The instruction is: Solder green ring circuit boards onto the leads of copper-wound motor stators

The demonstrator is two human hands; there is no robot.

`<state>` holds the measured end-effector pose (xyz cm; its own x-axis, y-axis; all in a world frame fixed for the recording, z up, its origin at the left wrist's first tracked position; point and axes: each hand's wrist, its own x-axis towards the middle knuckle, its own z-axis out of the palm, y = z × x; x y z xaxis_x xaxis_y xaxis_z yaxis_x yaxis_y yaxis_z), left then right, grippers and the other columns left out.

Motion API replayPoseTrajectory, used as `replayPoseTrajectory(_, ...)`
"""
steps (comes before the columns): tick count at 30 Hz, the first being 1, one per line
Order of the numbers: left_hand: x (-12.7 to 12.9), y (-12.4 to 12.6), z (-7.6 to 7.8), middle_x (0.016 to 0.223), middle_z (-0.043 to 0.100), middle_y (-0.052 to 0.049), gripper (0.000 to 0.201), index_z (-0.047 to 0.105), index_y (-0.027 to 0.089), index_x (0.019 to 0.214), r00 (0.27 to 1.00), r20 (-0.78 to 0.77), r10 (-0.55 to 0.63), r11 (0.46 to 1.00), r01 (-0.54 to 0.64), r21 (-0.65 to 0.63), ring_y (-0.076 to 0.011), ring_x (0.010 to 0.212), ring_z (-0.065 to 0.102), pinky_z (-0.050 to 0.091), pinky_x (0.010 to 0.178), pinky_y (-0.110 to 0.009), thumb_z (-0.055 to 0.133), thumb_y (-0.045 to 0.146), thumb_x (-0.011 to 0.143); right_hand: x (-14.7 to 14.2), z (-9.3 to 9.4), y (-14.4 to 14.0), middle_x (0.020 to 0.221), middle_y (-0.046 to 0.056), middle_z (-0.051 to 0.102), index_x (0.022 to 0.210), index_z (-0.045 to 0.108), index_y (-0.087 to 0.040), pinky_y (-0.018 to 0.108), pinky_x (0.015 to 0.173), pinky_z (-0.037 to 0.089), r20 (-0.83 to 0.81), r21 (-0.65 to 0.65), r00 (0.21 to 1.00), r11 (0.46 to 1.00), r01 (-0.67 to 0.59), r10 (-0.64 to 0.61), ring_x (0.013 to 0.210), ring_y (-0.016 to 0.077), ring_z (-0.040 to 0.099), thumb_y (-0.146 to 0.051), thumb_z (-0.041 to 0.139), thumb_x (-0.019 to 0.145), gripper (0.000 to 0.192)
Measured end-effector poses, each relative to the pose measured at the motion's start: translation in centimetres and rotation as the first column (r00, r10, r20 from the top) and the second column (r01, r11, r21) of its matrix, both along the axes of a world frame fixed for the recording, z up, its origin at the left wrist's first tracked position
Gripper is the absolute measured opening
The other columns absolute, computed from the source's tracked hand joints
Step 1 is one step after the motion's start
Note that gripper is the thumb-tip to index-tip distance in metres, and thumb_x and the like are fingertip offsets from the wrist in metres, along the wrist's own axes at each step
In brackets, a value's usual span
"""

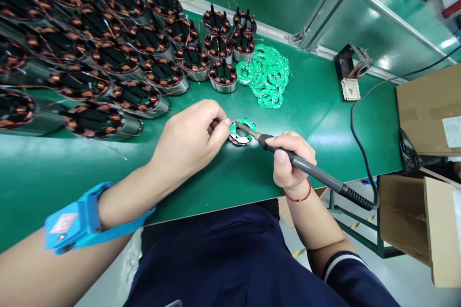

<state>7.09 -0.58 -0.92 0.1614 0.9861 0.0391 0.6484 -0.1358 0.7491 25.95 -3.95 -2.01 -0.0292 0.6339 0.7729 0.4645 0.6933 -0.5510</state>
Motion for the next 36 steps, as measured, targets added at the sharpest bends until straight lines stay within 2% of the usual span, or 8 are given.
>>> replayPoseTrajectory(5, 0.0, -0.1, 0.0, 0.077, 0.057, -0.001, 0.015, 0.048, 0.026, 0.076, 0.999, -0.042, -0.003, 1.0, 0.004, 0.024, -0.0217, 0.076, 0.055, 0.042, 0.075, -0.034, 0.05, 0.034, 0.089, -0.1, 0.3, 0.0, 0.064, -0.004, 0.065, 0.093, 0.065, -0.026, 0.029, 0.045, 0.044, 0.033, 0.007, 0.999, 1.0, 0.023, -0.023, 0.045, 0.0125, 0.051, -0.035, 0.048, 0.104, 0.022)
replayPoseTrajectory(8, 0.0, -0.1, -0.2, 0.078, 0.057, -0.002, 0.017, 0.047, 0.026, 0.076, 0.997, -0.079, -0.01, 0.999, 0.013, 0.033, -0.022, 0.077, 0.055, 0.042, 0.075, -0.034, 0.049, 0.035, 0.09, 0.2, -0.6, -0.1, 0.072, -0.003, 0.069, 0.106, 0.067, -0.028, 0.03, 0.05, 0.05, 0.006, 0.0, 1.0, 1.0, 0.023, -0.023, 0.049, 0.0129, 0.055, -0.036, 0.049, 0.104, 0.019)
replayPoseTrajectory(12, 0.0, -0.1, -0.2, 0.08, 0.057, -0.002, 0.018, 0.046, 0.025, 0.075, 0.994, -0.112, -0.014, 0.999, 0.019, 0.047, -0.0224, 0.08, 0.056, 0.043, 0.076, -0.034, 0.05, 0.034, 0.09, 0.4, -1.8, 0.1, 0.113, 0.008, 0.076, 0.152, 0.042, -0.028, 0.041, 0.082, 0.065, 0.119, -0.305, 0.993, 0.952, 0.017, 0.02, 0.089, 0.0225, 0.077, -0.046, 0.04, 0.108, 0.047)
replayPoseTrajectory(14, 0.1, -0.1, -0.1, 0.08, 0.056, -0.002, 0.018, 0.046, 0.025, 0.076, 0.991, -0.132, -0.031, 0.998, 0.037, 0.047, -0.0224, 0.08, 0.056, 0.043, 0.077, -0.034, 0.048, 0.034, 0.091, 0.3, -1.8, 0.3, 0.131, 0.011, 0.072, 0.159, 0.029, -0.028, 0.048, 0.099, 0.061, 0.217, -0.417, 0.972, 0.909, 0.006, 0.093, 0.116, 0.0268, 0.074, -0.045, 0.041, 0.109, 0.055)
replayPoseTrajectory(17, 0.2, 0.0, 0.1, 0.077, 0.053, -0.003, 0.019, 0.043, 0.025, 0.074, 0.988, -0.149, -0.036, 0.997, 0.045, 0.057, -0.0224, 0.077, 0.055, 0.043, 0.075, -0.035, 0.045, 0.032, 0.091, 0.2, -1.2, 0.7, 0.145, 0.011, 0.065, 0.157, 0.033, -0.027, 0.049, 0.112, 0.055, 0.341, -0.445, 0.909, 0.893, -0.07, 0.241, 0.136, 0.0263, 0.063, -0.035, 0.047, 0.106, 0.054)
replayPoseTrajectory(23, -0.5, 0.6, -0.5, 0.094, 0.066, -0.007, 0.018, 0.057, 0.023, 0.091, 0.988, 0.028, -0.152, 0.987, 0.153, -0.055, -0.0257, 0.088, 0.061, 0.049, 0.084, -0.04, 0.045, 0.034, 0.087, 0.5, -1.3, 1.1, 0.14, 0.013, 0.066, 0.152, 0.037, -0.023, 0.049, 0.111, 0.055, 0.372, -0.427, 0.897, 0.902, -0.065, 0.241, 0.129, 0.0264, 0.065, -0.03, 0.053, 0.102, 0.053)
replayPoseTrajectory(27, -1.3, 0.9, -0.9, 0.092, 0.066, -0.008, 0.025, 0.063, 0.023, 0.089, 0.955, -0.049, -0.292, 0.956, 0.29, -0.042, -0.0279, 0.093, 0.061, 0.05, 0.09, -0.044, 0.047, 0.041, 0.087, 0.9, -2.1, 1.3, 0.135, 0.014, 0.066, 0.153, 0.034, -0.023, 0.05, 0.107, 0.056, 0.364, -0.389, 0.92, 0.921, 0.011, 0.143, 0.122, 0.0282, 0.067, -0.038, 0.059, 0.101, 0.059)
replayPoseTrajectory(36, -0.8, 0.5, 0.2, 0.078, 0.066, -0.001, 0.024, 0.065, 0.022, 0.083, 0.973, 0.219, -0.074, 0.982, 0.11, -0.156, -0.0175, 0.072, 0.057, 0.047, 0.067, -0.029, 0.055, 0.043, 0.083, -0.1, -2.2, 0.8, 0.125, 0.014, 0.07, 0.15, 0.043, -0.023, 0.048, 0.098, 0.058, 0.479, -0.357, 0.867, 0.933, 0.051, 0.136, 0.11, 0.0299, 0.067, -0.046, 0.06, 0.1, 0.058)
